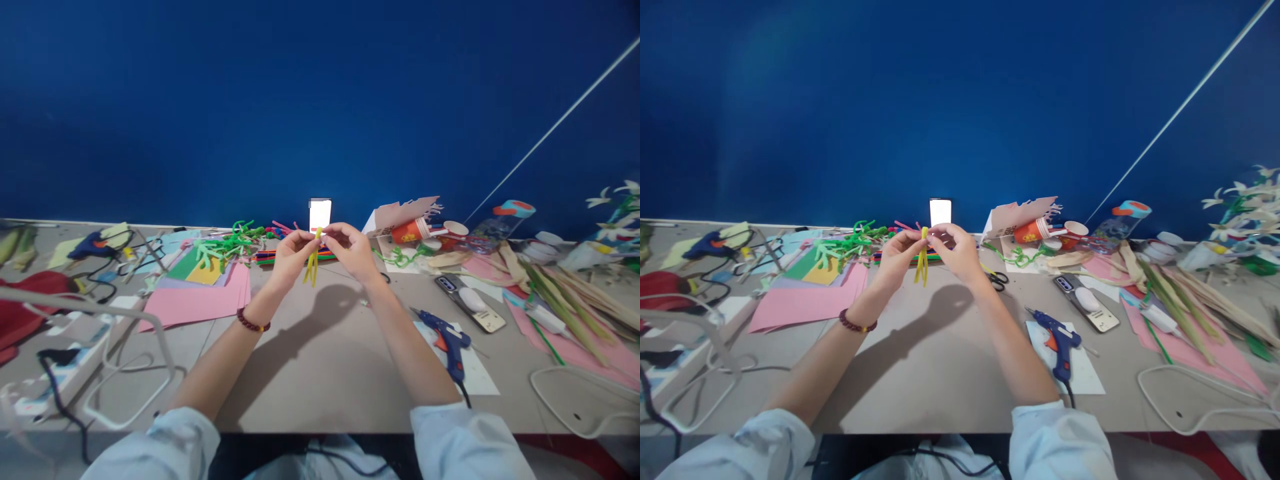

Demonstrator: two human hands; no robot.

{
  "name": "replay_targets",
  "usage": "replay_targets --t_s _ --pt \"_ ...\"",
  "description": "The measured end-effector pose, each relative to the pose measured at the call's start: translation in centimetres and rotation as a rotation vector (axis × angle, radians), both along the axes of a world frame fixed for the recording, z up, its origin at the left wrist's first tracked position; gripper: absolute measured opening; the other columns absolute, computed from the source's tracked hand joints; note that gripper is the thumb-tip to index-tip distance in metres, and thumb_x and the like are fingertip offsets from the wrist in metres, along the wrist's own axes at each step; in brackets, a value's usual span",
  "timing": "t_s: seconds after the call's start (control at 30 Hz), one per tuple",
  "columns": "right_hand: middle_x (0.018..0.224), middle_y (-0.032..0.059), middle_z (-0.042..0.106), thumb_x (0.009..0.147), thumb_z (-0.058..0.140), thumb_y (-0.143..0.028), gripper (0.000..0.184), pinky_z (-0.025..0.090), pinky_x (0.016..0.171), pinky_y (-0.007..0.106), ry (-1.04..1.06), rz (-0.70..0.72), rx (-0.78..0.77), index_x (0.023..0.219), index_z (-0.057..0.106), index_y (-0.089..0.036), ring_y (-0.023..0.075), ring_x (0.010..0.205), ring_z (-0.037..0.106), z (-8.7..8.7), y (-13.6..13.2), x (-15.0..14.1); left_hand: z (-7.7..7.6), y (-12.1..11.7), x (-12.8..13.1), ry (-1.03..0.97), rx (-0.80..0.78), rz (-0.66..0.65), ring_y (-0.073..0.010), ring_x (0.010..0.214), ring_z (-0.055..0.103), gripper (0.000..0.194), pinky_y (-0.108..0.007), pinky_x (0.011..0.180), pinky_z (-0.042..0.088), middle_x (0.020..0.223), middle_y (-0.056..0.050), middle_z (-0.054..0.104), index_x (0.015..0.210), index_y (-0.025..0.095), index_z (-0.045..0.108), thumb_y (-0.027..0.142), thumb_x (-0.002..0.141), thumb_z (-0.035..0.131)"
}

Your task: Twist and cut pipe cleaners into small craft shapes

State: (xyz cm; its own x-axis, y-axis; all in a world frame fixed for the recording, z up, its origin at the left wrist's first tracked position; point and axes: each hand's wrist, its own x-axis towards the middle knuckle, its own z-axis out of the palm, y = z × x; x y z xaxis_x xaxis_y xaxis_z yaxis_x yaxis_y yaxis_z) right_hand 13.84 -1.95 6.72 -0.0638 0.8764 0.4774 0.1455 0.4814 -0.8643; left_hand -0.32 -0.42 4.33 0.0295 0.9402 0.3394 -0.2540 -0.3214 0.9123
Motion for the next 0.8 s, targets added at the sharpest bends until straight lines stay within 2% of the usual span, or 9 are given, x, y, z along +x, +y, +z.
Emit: replay_targets --t_s 0.1,0.27,0.33,0.4,0.47,0.57,0.67,0.8 --pt "0.089 0.0043 0.065 0.078 0.062 -0.035 0.019 0.05 0.073 0.031 0.045 0.06 0.001 0.09 0.063 -0.02 0.0158 0.08 0.062 0.8 -0.9 0.0 0.6 -0.8 -0.1 0.074 0.155 0.069 -0.0138 0.073 0.062 0.023 -0.028 0.07 0.049 0.079 -0.003 0.066 0.078 0.018 0.063 0.037 0.071 0.073" --pt "0.09 0.0039 0.063 0.078 0.064 -0.038 0.02 0.049 0.074 0.03 0.005 0.114 0.088 0.088 0.063 -0.021 0.0152 0.081 0.06 2.2 -2.6 0.1 1.5 -2.7 -0.3 0.298 0.532 0.312 -0.0185 0.09 0.065 0.011 -0.033 0.082 0.049 0.094 -0.008 0.07 0.082 0.019 0.063 0.031 0.081 0.063" --pt "0.09 0.0038 0.063 0.077 0.064 -0.04 0.02 0.049 0.075 0.03 0.002 0.135 0.103 0.085 0.063 -0.021 0.0153 0.082 0.06 2.4 -2.9 0.1 1.6 -3.0 -0.3 0.345 0.585 0.363 -0.0202 0.095 0.065 0.013 -0.037 0.086 0.048 0.1 -0.01 0.07 0.079 0.02 0.061 0.033 0.081 0.062" --pt "0.087 0.0037 0.063 0.077 0.064 -0.041 0.022 0.049 0.075 0.029 0.007 0.135 0.08 0.084 0.063 -0.021 0.0154 0.082 0.06 2.3 -2.8 0.2 1.3 -2.8 -0.3 0.39 0.565 0.383 -0.0213 0.095 0.065 0.017 -0.039 0.088 0.048 0.104 -0.011 0.069 0.076 0.02 0.06 0.036 0.081 0.062" --pt "0.085 0.0031 0.063 0.075 0.065 -0.042 0.023 0.048 0.074 0.029 0.029 0.144 0.018 0.082 0.063 -0.02 0.0149 0.08 0.06 1.8 -2.1 0.3 0.6 -2.0 -0.5 0.437 0.533 0.388 -0.0219 0.096 0.064 0.018 -0.04 0.088 0.048 0.107 -0.011 0.068 0.074 0.021 0.058 0.037 0.08 0.062" --pt "0.078 0.0007 0.062 0.07 0.069 -0.043 0.026 0.047 0.065 0.026 0.095 0.182 -0.135 0.077 0.061 -0.019 0.0119 0.07 0.057 0.3 -0.3 0.4 -1.3 0.0 -1.1 0.532 0.556 0.397 -0.022 0.099 0.063 0.014 -0.037 0.086 0.047 0.108 -0.011 0.067 0.072 0.021 0.058 0.033 0.08 0.061" --pt "0.063 -0.0025 0.058 0.064 0.073 -0.044 0.03 0.041 0.053 0.022 0.085 0.205 -0.293 0.071 0.06 -0.018 0.0097 0.058 0.052 -1.8 1.6 0.6 -3.9 2.0 -1.9 0.686 0.637 0.429 -0.0214 0.097 0.063 0.007 -0.034 0.082 0.046 0.104 -0.011 0.068 0.075 0.022 0.061 0.026 0.08 0.06" --pt "0.057 -0.0034 0.056 0.06 0.075 -0.043 0.031 0.034 0.046 0.02 0.104 0.254 -0.435 0.069 0.06 -0.017 0.0078 0.051 0.048 -5.3 3.7 0.9 -6.7 3.5 -2.5 0.935 0.68 0.449 -0.0193 0.083 0.062 0.011 -0.034 0.077 0.042 0.089 -0.008 0.069 0.075 0.022 0.062 0.022 0.083 0.054"
